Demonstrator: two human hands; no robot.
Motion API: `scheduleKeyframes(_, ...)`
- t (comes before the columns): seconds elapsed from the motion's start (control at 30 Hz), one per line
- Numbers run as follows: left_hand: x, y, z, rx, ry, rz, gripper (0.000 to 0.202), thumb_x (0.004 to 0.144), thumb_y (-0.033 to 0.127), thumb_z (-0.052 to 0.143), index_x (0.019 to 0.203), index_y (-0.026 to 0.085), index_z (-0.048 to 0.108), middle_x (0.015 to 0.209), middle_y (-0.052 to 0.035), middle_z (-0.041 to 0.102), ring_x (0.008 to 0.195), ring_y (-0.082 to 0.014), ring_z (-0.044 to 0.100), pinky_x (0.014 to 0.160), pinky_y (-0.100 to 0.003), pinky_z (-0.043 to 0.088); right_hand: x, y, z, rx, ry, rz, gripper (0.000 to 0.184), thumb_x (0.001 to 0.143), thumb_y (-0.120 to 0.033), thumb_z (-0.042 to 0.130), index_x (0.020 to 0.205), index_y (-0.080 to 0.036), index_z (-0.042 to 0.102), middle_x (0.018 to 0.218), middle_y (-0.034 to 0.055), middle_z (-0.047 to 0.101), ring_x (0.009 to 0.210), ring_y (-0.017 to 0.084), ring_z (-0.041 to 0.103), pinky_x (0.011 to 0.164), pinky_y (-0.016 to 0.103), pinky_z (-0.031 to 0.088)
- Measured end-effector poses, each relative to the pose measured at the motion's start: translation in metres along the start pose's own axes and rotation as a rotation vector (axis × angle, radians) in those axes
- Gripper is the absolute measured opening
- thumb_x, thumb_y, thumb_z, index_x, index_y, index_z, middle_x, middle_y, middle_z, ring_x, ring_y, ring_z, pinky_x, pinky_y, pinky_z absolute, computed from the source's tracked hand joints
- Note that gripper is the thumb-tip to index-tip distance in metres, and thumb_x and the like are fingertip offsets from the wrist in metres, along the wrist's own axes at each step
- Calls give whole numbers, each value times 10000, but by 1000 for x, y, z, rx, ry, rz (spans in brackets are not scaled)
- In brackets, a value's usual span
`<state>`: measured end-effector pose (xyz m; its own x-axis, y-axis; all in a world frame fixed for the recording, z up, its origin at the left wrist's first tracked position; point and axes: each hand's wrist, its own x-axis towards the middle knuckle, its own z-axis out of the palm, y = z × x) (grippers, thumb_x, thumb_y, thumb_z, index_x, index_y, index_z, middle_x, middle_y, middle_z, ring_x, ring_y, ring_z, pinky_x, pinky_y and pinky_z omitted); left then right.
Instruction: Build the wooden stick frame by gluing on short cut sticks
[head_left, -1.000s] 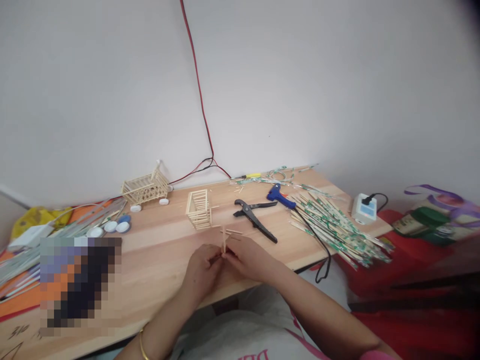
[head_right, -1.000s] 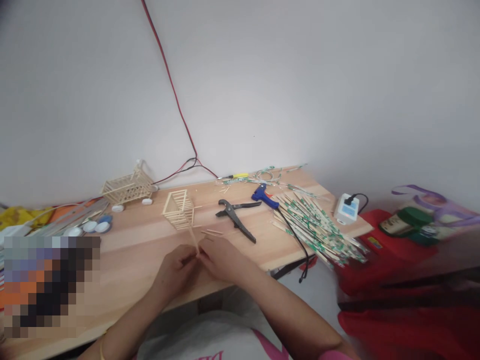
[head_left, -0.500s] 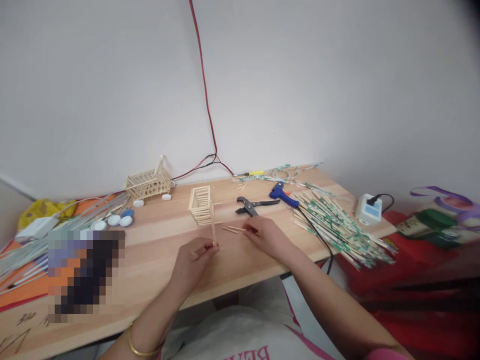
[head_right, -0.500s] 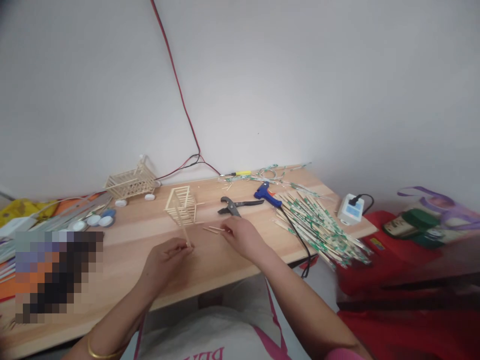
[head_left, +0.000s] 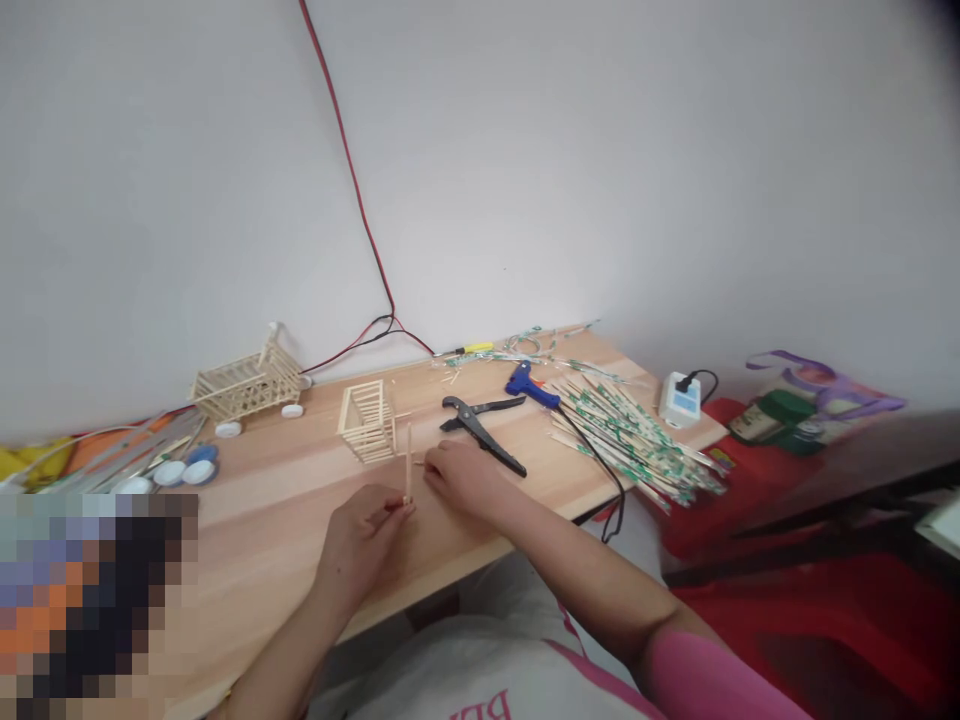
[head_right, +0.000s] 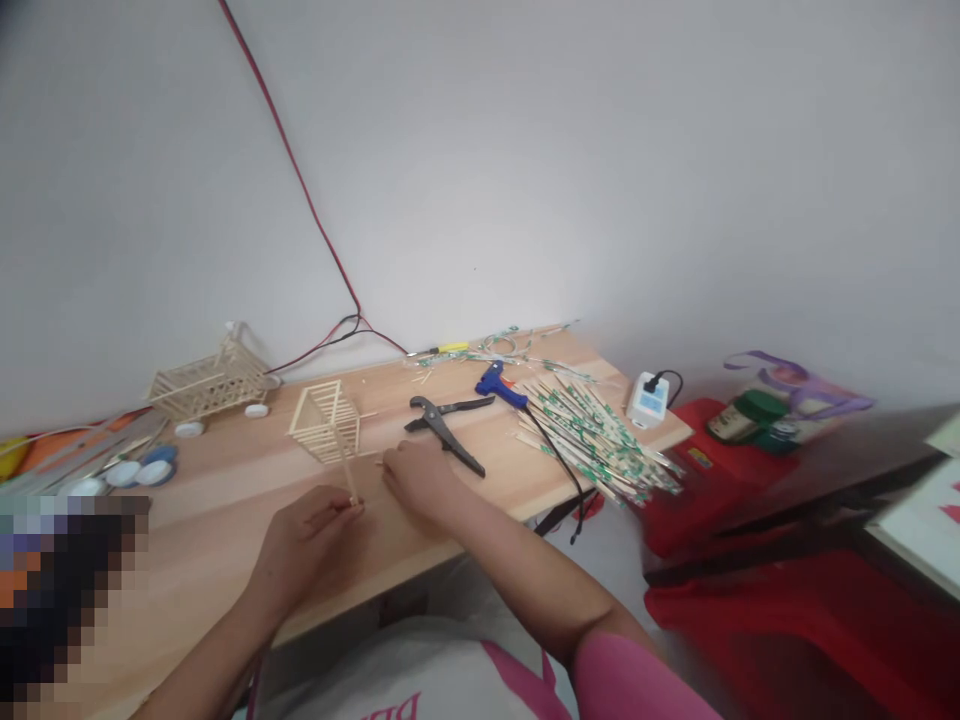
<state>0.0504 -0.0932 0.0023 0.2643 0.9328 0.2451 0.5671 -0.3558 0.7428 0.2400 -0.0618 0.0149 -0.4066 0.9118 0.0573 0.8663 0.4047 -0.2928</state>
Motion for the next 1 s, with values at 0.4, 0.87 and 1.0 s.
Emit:
scheduleKeyframes(0.4, -22, -13, -17, 68, 200, 44, 97, 804, 244, 604, 727, 194, 633, 722, -5, 661, 725, -147, 614, 672, -257, 470, 1, -13, -20, 345, 40, -134, 108, 853, -237, 560, 874, -173, 644, 779, 25, 657, 709, 138, 585, 641, 232, 418)
scheduleKeyframes(0.87, -19, -14, 5, 82, 82, 91, 192, 836, 234, 542, 684, 181, 646, 692, -33, 668, 728, -172, 597, 699, -293, 435, -8, -35, 0, 443, 17, -300, 72, 856, -210, 571, 815, -183, 624, 819, 39, 630, 790, 186, 555, 718, 303, 408)
scheduleKeyframes(1.0, -18, -17, 9, 90, 68, 75, 198, 811, 209, 566, 623, 174, 619, 655, -28, 654, 718, -172, 583, 717, -302, 422, -8, -36, 7, 443, 24, -274, 69, 836, -163, 571, 780, -184, 605, 812, 33, 630, 796, 185, 555, 727, 305, 404)
